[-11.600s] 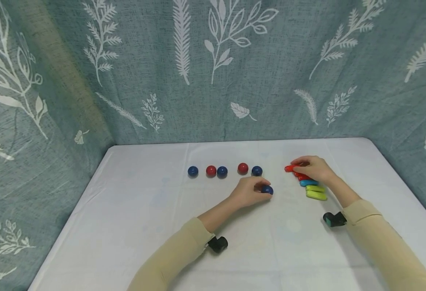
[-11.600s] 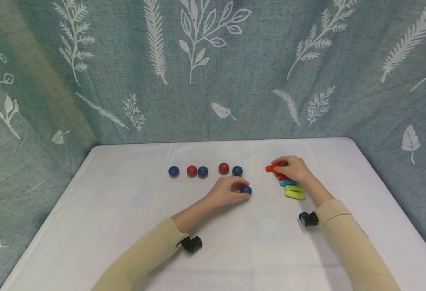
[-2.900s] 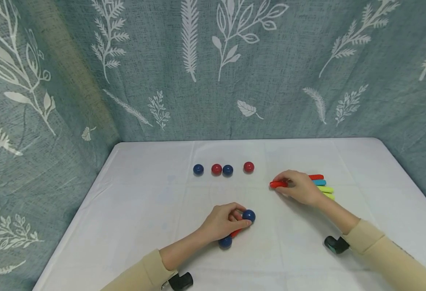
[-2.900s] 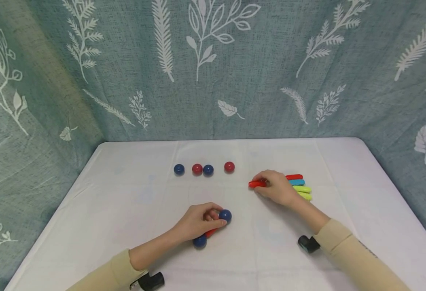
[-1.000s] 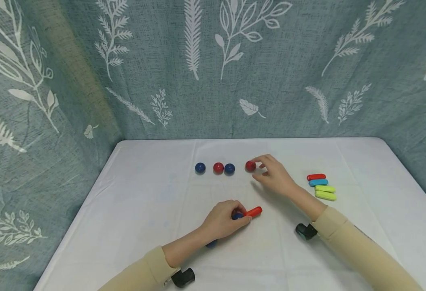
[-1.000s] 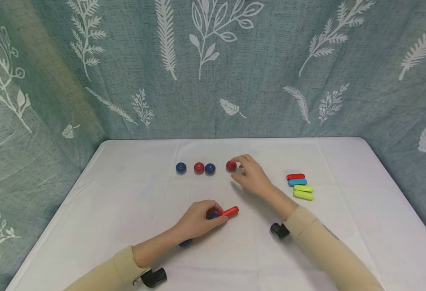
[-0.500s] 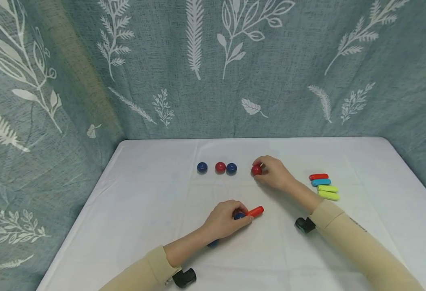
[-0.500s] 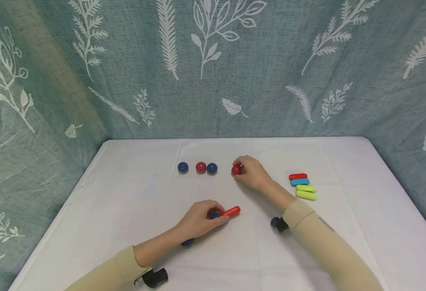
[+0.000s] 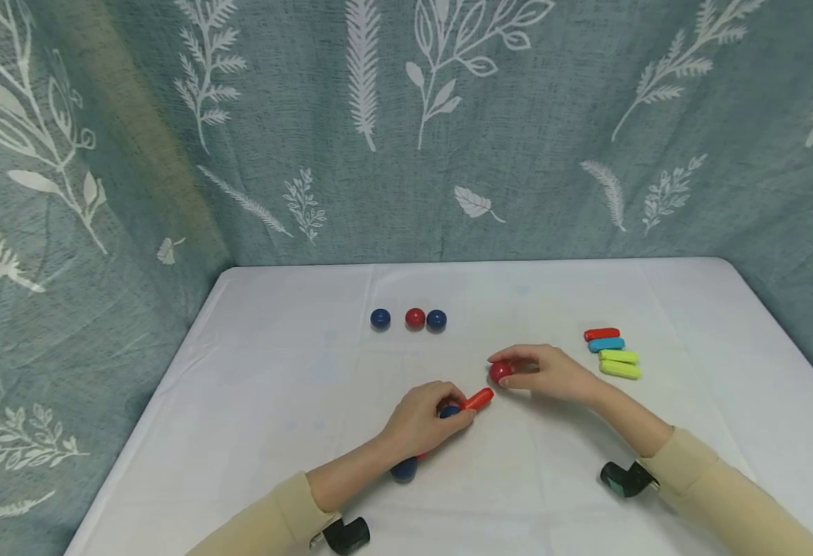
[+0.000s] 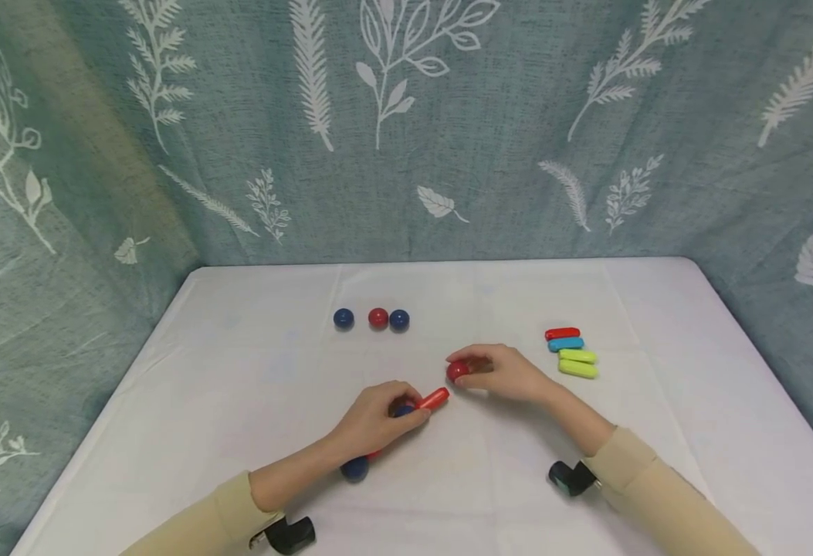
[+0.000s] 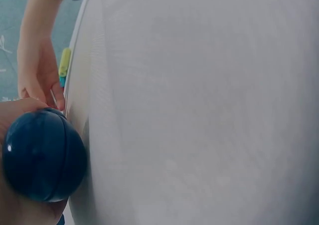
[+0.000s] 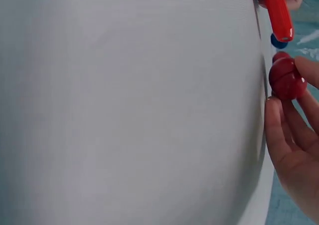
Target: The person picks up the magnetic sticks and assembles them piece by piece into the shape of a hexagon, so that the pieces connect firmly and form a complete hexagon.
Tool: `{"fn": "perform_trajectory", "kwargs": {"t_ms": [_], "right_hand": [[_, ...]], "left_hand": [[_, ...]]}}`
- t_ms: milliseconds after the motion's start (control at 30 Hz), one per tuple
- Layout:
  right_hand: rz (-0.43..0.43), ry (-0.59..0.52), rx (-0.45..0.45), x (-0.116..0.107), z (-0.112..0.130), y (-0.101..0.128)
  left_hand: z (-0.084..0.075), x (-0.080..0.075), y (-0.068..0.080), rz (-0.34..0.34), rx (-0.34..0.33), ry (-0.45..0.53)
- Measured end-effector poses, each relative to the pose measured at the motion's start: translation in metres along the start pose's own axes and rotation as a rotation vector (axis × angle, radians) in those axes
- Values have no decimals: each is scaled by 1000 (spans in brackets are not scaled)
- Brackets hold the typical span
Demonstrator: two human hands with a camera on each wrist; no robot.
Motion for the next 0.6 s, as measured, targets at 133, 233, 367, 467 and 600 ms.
{"fn": "perform_trajectory", "kwargs": {"t_ms": [133,233,367,467,600], "right_hand": [[25,-63,-6,4,-6,6],[37,-104,-17,8,-6,8],[49,-145,-28,12,-6,9],[47,-160,-29,13,-6,10],[44,-171,-35,13,-5,10]], "left_hand": [[1,0,-1,-1,-4,3],[1,0,-1,-1,-5,2],[1,-1,-1,-1,-7,2],[1,0,-1,3,-11,3],[0,0,-1,13,-9,-6]]}}
Point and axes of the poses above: each hand's wrist, its own y-axis away from the middle knuckle, its own x-axis out of the palm, z = x × y, the point moved 7 cm from there along -y, towards the middle knuckle, and after that the axes turned 15 degrees about -x, right-handed, at the moved point
